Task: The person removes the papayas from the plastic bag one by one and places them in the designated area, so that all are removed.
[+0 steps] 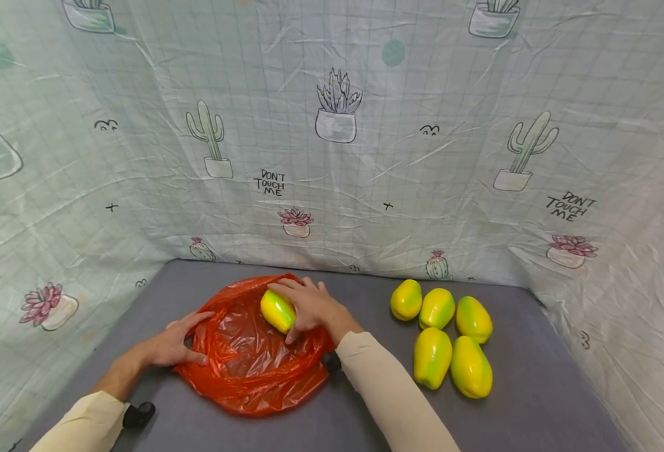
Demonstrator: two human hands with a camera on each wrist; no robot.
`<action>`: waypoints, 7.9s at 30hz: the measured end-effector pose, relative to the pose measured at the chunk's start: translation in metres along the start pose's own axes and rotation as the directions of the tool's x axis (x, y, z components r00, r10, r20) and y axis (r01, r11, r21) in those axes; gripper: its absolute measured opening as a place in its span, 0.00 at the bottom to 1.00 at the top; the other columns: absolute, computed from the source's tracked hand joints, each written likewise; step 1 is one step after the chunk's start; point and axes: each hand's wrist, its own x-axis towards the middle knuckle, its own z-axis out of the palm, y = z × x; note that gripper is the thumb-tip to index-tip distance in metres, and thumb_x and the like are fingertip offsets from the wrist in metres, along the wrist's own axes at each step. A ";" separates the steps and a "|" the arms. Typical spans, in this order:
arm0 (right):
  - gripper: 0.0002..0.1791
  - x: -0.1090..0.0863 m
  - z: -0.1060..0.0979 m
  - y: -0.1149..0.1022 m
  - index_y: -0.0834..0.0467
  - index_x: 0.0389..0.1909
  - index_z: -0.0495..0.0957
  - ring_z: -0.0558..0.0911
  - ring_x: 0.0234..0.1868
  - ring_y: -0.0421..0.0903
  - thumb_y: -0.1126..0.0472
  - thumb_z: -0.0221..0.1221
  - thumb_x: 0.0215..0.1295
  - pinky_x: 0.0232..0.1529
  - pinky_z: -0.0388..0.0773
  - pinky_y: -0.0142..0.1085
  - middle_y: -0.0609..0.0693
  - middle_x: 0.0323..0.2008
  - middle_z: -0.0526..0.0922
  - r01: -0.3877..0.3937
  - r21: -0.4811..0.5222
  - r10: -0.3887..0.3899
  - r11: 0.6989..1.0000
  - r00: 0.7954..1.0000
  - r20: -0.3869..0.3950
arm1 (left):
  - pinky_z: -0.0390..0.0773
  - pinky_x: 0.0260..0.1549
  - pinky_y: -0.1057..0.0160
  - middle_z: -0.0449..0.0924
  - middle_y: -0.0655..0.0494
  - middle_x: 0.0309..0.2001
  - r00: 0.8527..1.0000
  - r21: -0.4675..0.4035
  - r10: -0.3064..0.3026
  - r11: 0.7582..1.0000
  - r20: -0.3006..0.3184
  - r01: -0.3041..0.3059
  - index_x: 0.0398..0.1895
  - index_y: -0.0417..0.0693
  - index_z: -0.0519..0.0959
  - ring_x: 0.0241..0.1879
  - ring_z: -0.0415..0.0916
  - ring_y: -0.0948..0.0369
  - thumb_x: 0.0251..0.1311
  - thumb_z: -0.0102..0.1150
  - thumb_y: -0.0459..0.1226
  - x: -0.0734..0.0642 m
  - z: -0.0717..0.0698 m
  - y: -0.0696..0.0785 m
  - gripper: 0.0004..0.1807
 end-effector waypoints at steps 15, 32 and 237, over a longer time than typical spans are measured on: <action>0.65 0.003 0.010 0.001 0.38 0.81 0.55 0.63 0.70 0.52 0.43 0.83 0.43 0.66 0.61 0.54 0.42 0.76 0.68 -0.035 0.054 0.035 0.998 0.999 0.006 | 0.61 0.65 0.24 0.57 0.30 0.78 1.000 0.005 -0.026 1.000 0.010 0.026 0.77 0.44 0.64 0.70 0.55 0.28 0.45 0.83 0.49 0.001 0.002 -0.001 0.56; 0.55 -0.003 0.012 -0.021 0.44 0.78 0.63 0.71 0.70 0.52 0.26 0.70 0.52 0.67 0.60 0.56 0.45 0.69 0.78 -0.061 -0.075 0.062 0.995 0.998 0.020 | 0.60 0.65 0.22 0.55 0.27 0.78 0.999 0.001 -0.028 1.000 0.017 0.028 0.77 0.44 0.64 0.71 0.53 0.25 0.45 0.82 0.49 0.002 0.003 -0.002 0.56; 0.67 -0.198 -0.054 0.088 0.64 0.76 0.60 0.78 0.48 0.49 0.27 0.75 0.43 0.49 0.80 0.47 0.55 0.56 0.79 -0.313 0.136 0.338 0.940 0.912 -0.234 | 0.58 0.63 0.19 0.47 0.23 0.78 0.999 -0.008 -0.014 1.000 0.030 0.015 0.77 0.44 0.62 0.71 0.46 0.24 0.52 0.78 0.50 0.000 0.006 -0.004 0.52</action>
